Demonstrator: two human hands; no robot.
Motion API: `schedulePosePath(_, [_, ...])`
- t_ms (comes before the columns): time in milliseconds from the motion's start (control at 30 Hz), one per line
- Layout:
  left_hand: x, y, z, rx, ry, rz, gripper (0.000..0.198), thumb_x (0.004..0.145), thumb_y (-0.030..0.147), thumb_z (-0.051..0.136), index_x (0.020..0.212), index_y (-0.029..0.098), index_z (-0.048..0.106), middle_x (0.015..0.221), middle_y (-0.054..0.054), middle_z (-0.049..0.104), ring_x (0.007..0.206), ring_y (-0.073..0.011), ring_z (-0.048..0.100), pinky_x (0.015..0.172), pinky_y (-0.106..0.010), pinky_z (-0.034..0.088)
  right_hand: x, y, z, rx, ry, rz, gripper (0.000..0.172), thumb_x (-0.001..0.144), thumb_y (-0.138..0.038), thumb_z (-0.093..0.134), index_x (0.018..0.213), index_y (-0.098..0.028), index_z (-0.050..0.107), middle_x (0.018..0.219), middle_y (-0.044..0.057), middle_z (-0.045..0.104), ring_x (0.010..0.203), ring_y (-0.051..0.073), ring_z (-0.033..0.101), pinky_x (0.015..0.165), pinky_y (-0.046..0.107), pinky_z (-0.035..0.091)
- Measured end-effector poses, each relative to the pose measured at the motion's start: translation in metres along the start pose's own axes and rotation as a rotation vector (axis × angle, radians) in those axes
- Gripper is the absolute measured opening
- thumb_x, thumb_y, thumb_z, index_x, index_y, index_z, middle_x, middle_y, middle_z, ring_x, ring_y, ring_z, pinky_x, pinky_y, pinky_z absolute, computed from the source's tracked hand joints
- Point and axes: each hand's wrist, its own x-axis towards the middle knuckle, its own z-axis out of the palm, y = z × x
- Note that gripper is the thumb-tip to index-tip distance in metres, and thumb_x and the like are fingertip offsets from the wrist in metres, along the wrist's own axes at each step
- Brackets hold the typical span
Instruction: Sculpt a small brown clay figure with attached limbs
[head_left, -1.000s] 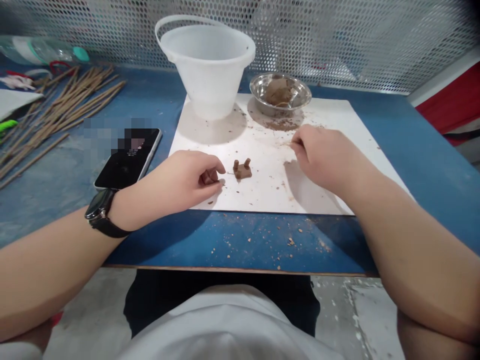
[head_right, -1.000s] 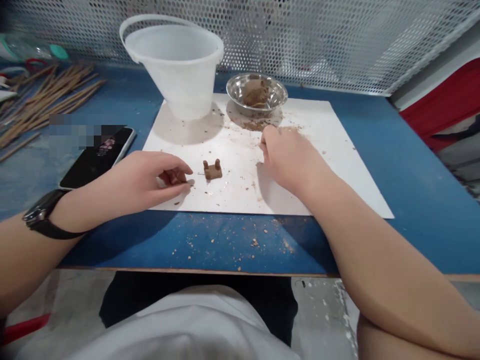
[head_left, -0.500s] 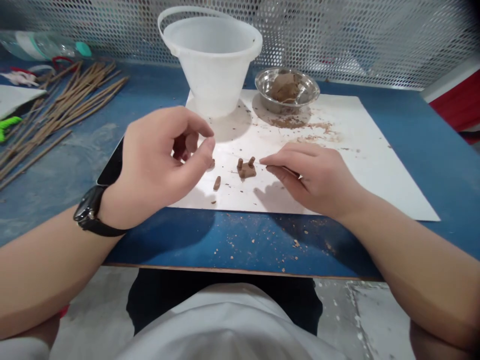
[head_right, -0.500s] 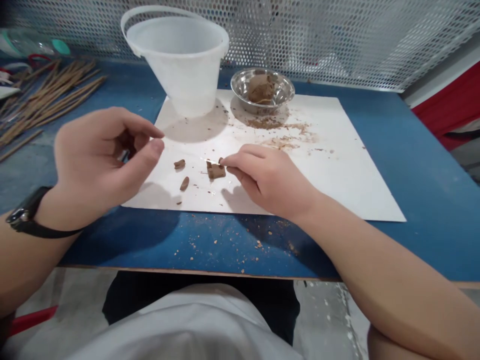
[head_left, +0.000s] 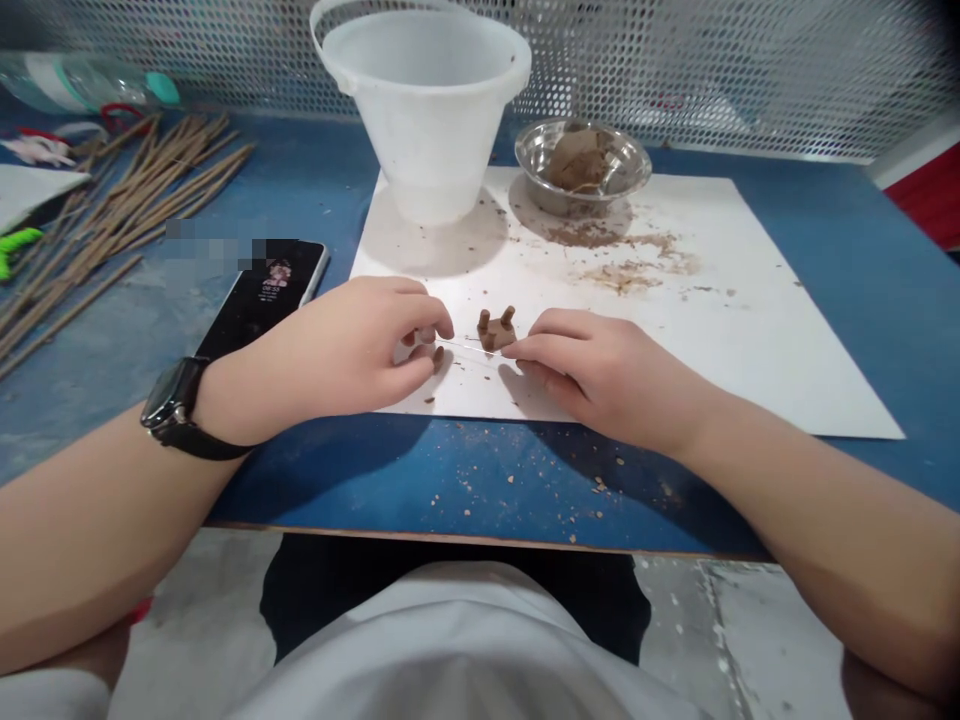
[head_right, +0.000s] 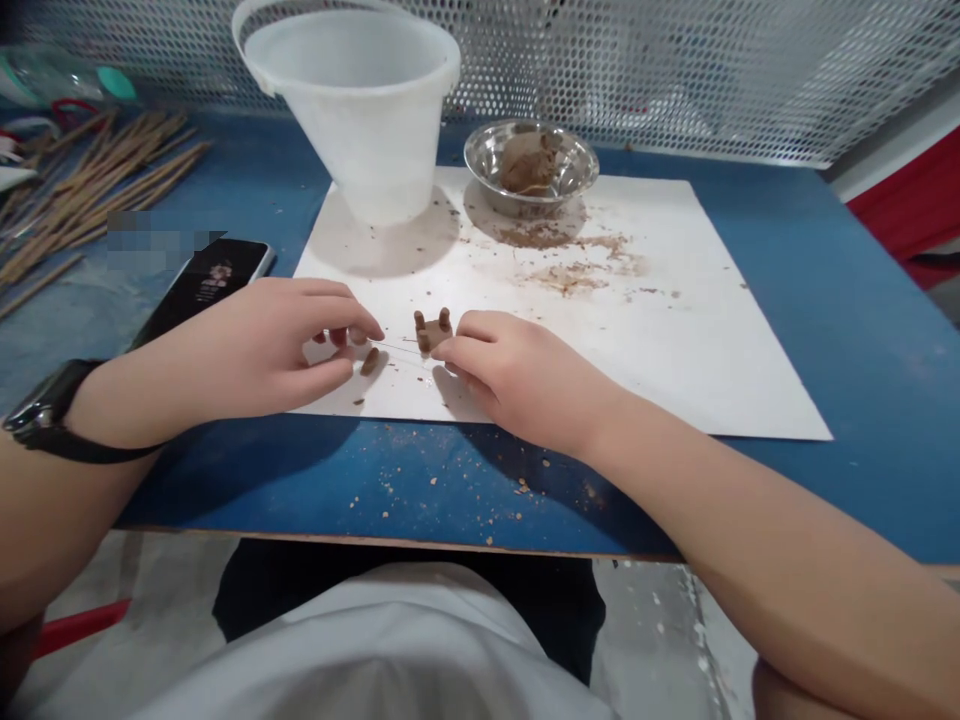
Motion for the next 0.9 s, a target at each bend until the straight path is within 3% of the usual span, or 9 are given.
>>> schedulePosePath(133, [-0.0005, -0.0029, 0.0005, 0.012, 0.034, -0.047, 0.029, 0.089, 0.037, 0.061, 0.103, 0.022, 0.081, 0.083, -0.006, 0.077, 0.077, -0.0249, 0.068, 0.075, -0.038, 0.048, -0.0004, 0.0002, 0.0003, 0.029, 0.0, -0.001, 0.035, 0.107, -0.011, 0.054, 0.124, -0.019, 0.083, 0.106, 0.013, 0.08, 0.091, 0.025, 0.076, 0.081, 0.037, 0.064])
schedulePosePath(367, [0.0004, -0.0048, 0.001, 0.084, -0.025, -0.091, 0.017, 0.091, 0.033, 0.063, 0.084, 0.024, 0.075, 0.088, -0.007, 0.075, 0.081, -0.0253, 0.068, 0.076, -0.037, 0.045, 0.0002, 0.0001, 0.0031, 0.064, 0.012, -0.056, 0.034, 0.106, -0.009, 0.055, 0.124, -0.017, 0.083, 0.105, 0.013, 0.081, 0.093, 0.024, 0.077, 0.081, 0.036, 0.063])
schedulePosePath(667, [-0.0007, -0.0053, 0.0015, 0.084, -0.033, -0.066, 0.02, 0.094, 0.033, 0.06, 0.084, 0.023, 0.074, 0.086, -0.007, 0.073, 0.079, -0.0249, 0.067, 0.074, -0.037, 0.043, -0.0008, 0.0013, 0.0056, 0.057, -0.01, -0.054, 0.041, 0.104, -0.007, 0.054, 0.136, -0.012, 0.079, 0.113, 0.016, 0.081, 0.102, 0.027, 0.078, 0.087, 0.038, 0.064])
schedulePosePath(900, [-0.001, 0.0004, -0.0008, 0.149, -0.058, -0.084, 0.023, 0.097, 0.033, 0.056, 0.088, 0.022, 0.074, 0.09, -0.007, 0.076, 0.083, -0.0246, 0.07, 0.076, -0.037, 0.045, -0.0005, 0.0015, 0.0071, 0.07, 0.033, -0.121, 0.039, 0.103, -0.004, 0.055, 0.133, -0.007, 0.08, 0.112, 0.017, 0.081, 0.101, 0.026, 0.077, 0.085, 0.036, 0.063])
